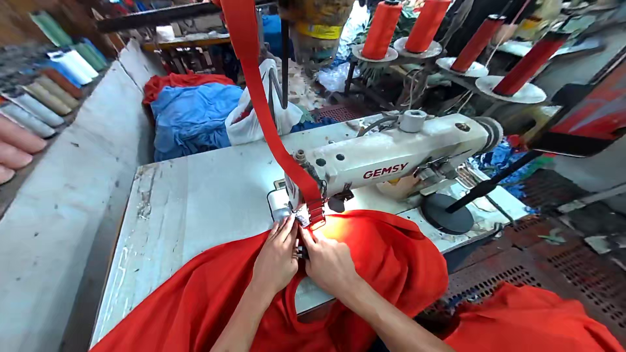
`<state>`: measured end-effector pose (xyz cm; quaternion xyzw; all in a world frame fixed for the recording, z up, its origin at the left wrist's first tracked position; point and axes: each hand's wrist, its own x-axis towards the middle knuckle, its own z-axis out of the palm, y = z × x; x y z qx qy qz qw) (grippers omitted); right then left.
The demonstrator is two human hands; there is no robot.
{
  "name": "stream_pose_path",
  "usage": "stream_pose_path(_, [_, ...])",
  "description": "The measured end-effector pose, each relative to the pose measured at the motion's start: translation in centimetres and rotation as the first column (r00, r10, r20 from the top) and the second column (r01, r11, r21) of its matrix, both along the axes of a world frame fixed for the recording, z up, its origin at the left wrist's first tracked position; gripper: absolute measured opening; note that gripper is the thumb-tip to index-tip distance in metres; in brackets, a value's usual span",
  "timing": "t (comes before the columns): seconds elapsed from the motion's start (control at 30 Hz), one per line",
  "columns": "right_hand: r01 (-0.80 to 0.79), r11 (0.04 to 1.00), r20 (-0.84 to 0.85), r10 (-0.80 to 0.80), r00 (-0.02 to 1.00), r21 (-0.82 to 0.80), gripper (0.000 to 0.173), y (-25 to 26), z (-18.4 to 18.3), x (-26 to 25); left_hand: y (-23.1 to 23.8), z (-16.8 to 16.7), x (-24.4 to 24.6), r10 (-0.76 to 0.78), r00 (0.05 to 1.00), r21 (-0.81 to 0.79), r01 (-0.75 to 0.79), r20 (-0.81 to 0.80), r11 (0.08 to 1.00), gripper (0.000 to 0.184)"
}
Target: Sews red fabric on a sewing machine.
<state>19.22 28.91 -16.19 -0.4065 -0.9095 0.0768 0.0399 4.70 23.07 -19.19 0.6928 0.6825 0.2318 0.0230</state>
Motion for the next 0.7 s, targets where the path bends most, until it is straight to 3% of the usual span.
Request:
stream_pose_path(0.1, [-0.019,0.999,-0.012,0.019,1.0,0.031,0.044,0.8,-0.1,-0.5,0.7,-0.2,-0.5,0.012,1.0,-0.019,-0.012,-0.01,1.0,0.049])
stream_pose_path(0.33, [-0.057,0.995,-0.081,0.063,0.995,0.082,0.055,0.9,-1.1,0.5,1.5,-0.3,-0.8,0.065,0.995,-0.069,-0.07,-0.07,0.995,0.049])
stream_pose_path(0.47, [-0.09,0.996,-0.088,0.087,0.992,-0.023,0.053,0.7,-0.3,1.3,3.4,0.3,-2.4,0.097,0.995,-0.11,-0.099,-0.021,0.989,0.05])
stream_pose_path(0.57, [-0.096,0.992,-0.121,0.085,0.989,-0.081,0.04,1.3,-0.1,1.3,3.9,0.6,-2.7,0.227,0.974,0.002,-0.227,0.008,0.974,0.042])
stream_pose_path(0.63, [-0.094,0.992,-0.148,0.081,0.986,-0.079,0.031,2.0,-0.1,1.1,3.3,1.5,-1.1,0.34,0.924,0.136,-0.364,0.174,0.921,0.036])
stream_pose_path(0.7, [-0.111,0.994,-0.248,0.109,0.963,0.004,0.025,2.7,-1.2,1.2,2.1,2.6,1.3,0.305,0.812,0.118,-0.412,0.498,0.904,0.031])
